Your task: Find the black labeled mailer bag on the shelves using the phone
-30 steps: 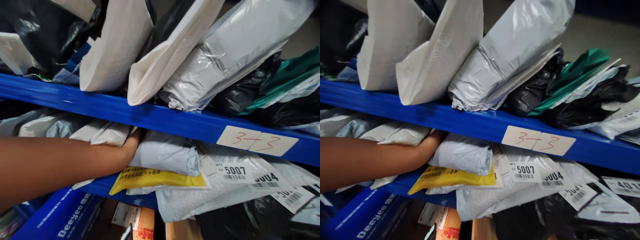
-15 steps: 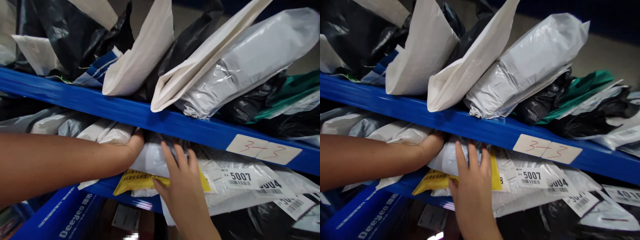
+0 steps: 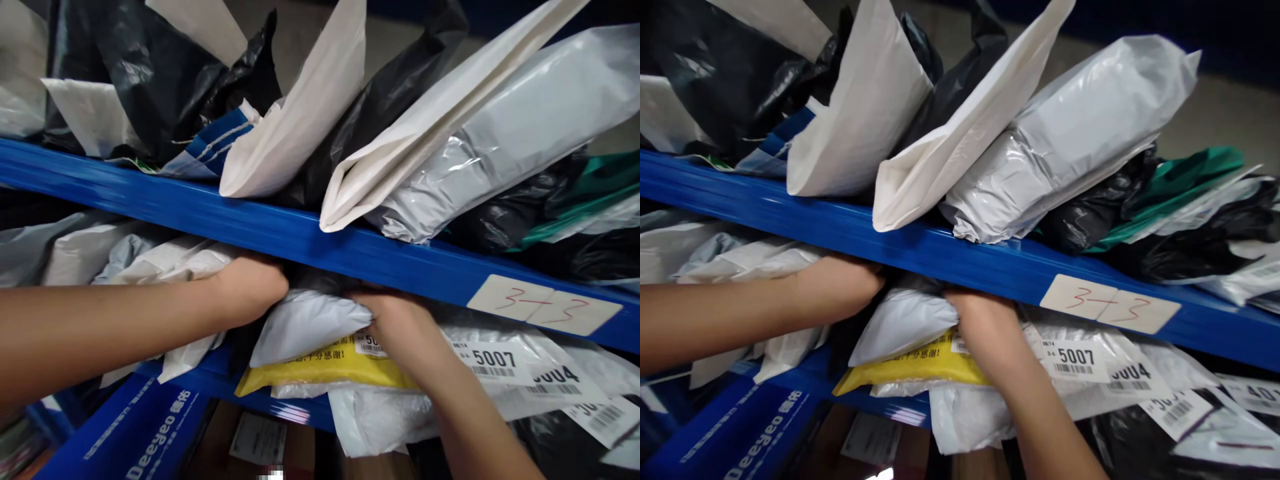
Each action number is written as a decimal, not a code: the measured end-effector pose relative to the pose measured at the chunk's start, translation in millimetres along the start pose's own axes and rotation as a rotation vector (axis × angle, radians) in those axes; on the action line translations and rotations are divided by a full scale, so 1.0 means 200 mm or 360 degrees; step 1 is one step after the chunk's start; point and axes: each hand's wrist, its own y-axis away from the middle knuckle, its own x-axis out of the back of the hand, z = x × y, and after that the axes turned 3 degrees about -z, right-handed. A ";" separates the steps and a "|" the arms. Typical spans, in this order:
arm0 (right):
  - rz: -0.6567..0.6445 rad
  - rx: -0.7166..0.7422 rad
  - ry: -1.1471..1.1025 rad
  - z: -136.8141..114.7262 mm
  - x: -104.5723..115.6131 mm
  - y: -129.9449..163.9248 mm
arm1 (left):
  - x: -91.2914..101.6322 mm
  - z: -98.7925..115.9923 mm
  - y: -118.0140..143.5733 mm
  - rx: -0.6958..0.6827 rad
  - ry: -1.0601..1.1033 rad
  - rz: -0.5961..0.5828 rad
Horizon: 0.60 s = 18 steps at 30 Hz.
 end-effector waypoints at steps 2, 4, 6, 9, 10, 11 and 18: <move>-0.0083 0.0128 -0.0027 -0.08 0.02 -0.04 | 0.01 0.02 0.00 -0.0085 -0.0058 -0.0206; -0.0050 0.0162 0.0038 -0.14 0.02 -0.07 | 0.01 0.02 0.00 -0.0165 -0.0040 -0.0208; 0.0022 0.0151 0.0173 -0.17 0.02 -0.08 | 0.00 0.01 0.02 -0.0305 0.0023 -0.0026; -0.0051 0.0032 0.0443 -0.21 -0.01 -0.03 | -0.03 -0.02 0.08 -0.0558 0.0378 0.0388; -0.0080 0.0014 0.0512 -0.22 -0.02 0.00 | -0.04 -0.03 0.10 -0.0646 0.0552 0.0500; -0.0085 0.0031 0.0558 -0.24 -0.04 0.03 | -0.06 -0.04 0.13 -0.0726 0.0728 0.0578; -0.0030 0.0244 0.0469 -0.36 -0.08 -0.09 | -0.16 0.00 0.20 -0.0787 0.1273 0.0806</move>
